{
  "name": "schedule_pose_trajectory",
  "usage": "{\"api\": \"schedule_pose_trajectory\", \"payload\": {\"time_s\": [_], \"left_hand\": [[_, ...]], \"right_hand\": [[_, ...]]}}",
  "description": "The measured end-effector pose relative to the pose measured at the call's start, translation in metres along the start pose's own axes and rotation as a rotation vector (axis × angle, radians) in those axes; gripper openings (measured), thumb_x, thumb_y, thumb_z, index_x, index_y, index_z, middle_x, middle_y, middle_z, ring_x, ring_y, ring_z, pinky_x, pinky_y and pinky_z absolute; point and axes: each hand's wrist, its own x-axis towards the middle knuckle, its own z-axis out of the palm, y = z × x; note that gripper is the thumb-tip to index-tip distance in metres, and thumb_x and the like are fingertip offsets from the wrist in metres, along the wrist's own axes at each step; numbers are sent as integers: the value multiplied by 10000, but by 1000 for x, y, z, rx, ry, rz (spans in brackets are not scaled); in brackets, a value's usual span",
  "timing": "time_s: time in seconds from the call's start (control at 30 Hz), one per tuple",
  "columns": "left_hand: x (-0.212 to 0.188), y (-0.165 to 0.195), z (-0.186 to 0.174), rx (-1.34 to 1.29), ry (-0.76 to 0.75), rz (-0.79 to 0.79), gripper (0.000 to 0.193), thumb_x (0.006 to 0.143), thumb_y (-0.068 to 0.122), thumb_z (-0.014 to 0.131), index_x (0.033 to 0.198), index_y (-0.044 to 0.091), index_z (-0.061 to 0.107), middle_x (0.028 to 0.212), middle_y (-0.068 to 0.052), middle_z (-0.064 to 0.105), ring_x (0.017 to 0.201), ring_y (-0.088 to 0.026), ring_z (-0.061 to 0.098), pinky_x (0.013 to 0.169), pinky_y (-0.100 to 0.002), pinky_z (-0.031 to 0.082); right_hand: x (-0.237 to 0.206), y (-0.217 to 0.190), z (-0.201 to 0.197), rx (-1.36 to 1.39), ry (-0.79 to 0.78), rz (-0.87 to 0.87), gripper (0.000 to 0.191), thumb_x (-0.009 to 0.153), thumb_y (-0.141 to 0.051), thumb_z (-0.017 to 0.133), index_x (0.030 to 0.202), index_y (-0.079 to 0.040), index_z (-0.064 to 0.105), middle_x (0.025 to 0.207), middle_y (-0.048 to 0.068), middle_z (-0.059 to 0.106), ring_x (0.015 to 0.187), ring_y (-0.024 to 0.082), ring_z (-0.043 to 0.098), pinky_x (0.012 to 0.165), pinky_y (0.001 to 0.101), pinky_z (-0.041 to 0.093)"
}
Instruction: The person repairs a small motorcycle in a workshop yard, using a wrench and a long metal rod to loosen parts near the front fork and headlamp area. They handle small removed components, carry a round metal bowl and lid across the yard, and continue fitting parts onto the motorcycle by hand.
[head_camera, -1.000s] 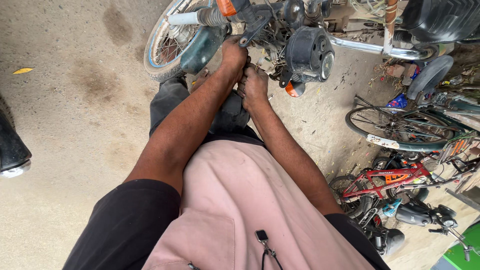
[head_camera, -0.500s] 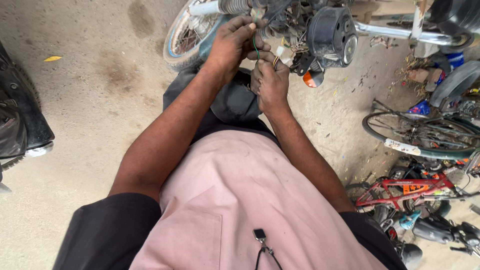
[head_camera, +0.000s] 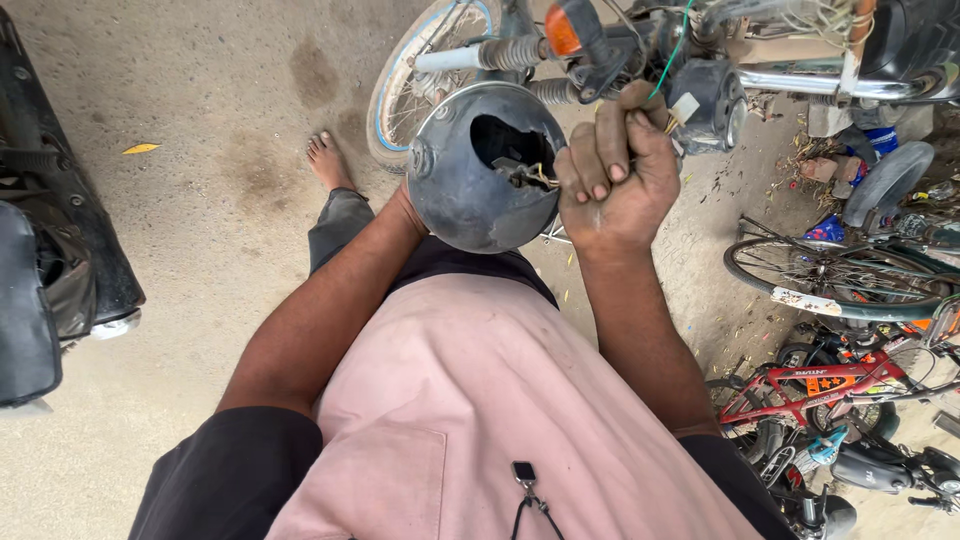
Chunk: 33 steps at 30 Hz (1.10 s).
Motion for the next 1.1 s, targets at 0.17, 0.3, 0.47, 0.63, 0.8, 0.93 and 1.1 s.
{"api": "schedule_pose_trajectory", "payload": {"time_s": [0.17,0.3,0.47,0.63,0.8,0.93,1.1], "left_hand": [[-57,72,50,-67,-143,-34,873,879,774,427,1421,100,546,1391,-149,615,1282,-285,620,1170,-453,494],[-93,114,81,318,407,269,833,874,725,541,1329,31,616,1198,-169,711,1057,-281,700,966,-455,580],[-126,144,101,1332,687,485,658,932,588,690,1253,15,647,1000,-102,697,895,-145,686,773,-320,595],[-147,155,110,1519,638,391,543,914,518,736,1092,6,756,883,-89,694,831,-154,641,707,-288,513],[-150,166,112,1029,490,248,541,997,438,688,1228,-50,649,1057,-110,676,973,-167,631,832,-312,555],[-145,167,114,755,421,174,564,961,383,671,1326,-32,559,1192,-152,685,1078,-208,697,937,-373,596],[-131,155,120,814,421,244,550,920,332,756,1290,-34,578,1170,-163,691,1061,-212,702,926,-370,608]], "right_hand": [[34,85,39,-205,171,-130,197,1079,-174,533,1198,-48,626,862,30,548,782,157,550,715,329,486],[54,139,54,-452,105,-117,280,1088,-261,576,1236,-29,626,1163,94,663,1109,202,629,1047,365,512],[61,175,70,-66,285,225,377,1065,-373,510,1218,-47,621,1167,127,668,1134,244,655,1072,422,527],[57,188,85,38,326,418,403,1044,-432,472,1147,-75,626,1110,133,682,1031,242,687,947,420,580],[73,195,72,50,440,351,341,1063,-383,542,978,-62,623,927,139,681,845,244,708,817,401,615],[90,198,46,39,405,304,342,1076,-358,575,927,-54,620,866,134,669,801,245,694,796,394,606],[95,179,25,6,306,318,300,1106,-323,581,1045,-38,650,976,131,691,901,235,702,874,390,593]]}}
